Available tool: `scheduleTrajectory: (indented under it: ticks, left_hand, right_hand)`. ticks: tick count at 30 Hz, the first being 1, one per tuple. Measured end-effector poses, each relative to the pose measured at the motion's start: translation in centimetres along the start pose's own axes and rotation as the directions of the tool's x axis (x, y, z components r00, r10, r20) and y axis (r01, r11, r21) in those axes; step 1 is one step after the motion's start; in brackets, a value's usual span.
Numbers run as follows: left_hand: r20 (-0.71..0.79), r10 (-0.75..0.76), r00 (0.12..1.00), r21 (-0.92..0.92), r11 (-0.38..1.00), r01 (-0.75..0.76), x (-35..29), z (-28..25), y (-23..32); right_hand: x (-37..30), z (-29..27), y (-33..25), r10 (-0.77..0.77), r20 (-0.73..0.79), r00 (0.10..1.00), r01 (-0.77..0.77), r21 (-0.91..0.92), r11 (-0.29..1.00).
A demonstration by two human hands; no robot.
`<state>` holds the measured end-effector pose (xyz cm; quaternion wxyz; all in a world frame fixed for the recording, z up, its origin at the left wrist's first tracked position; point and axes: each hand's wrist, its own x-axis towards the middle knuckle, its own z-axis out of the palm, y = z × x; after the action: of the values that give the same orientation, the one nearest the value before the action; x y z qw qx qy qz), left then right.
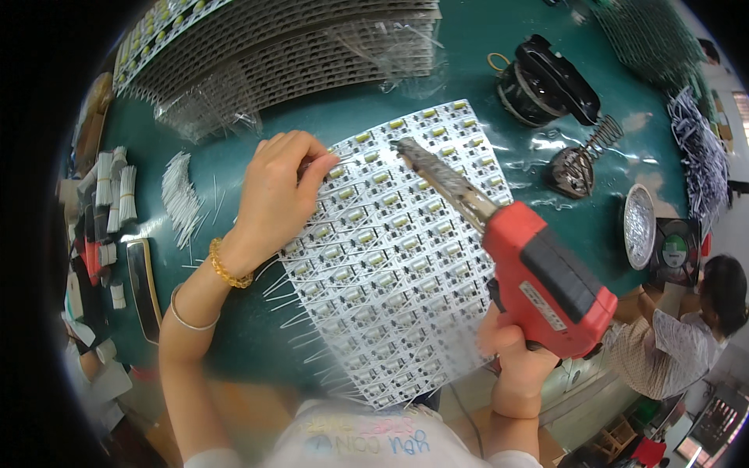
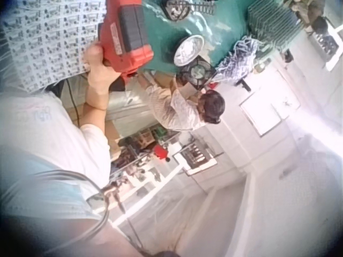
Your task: The person uses a soldering iron to attach small white wires to a large grid of LED modules on a green workbench. They systematically move from one connection point to the next, holding the wire with one hand and the soldering tool with the other to secure the components.
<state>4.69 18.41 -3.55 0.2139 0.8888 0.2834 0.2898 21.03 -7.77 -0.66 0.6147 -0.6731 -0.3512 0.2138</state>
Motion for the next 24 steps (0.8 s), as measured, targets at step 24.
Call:
scheduleTrajectory:
  ticks: [24]
  left_hand:
    - [0.138, -0.266, 0.954, -0.259, 0.920, 0.294, -0.2, -1.9, 2.9]
  right_hand:
    - [-0.7, -6.9, -2.6, -0.098, -0.202, 0.974, 0.106, 0.030, 0.994]
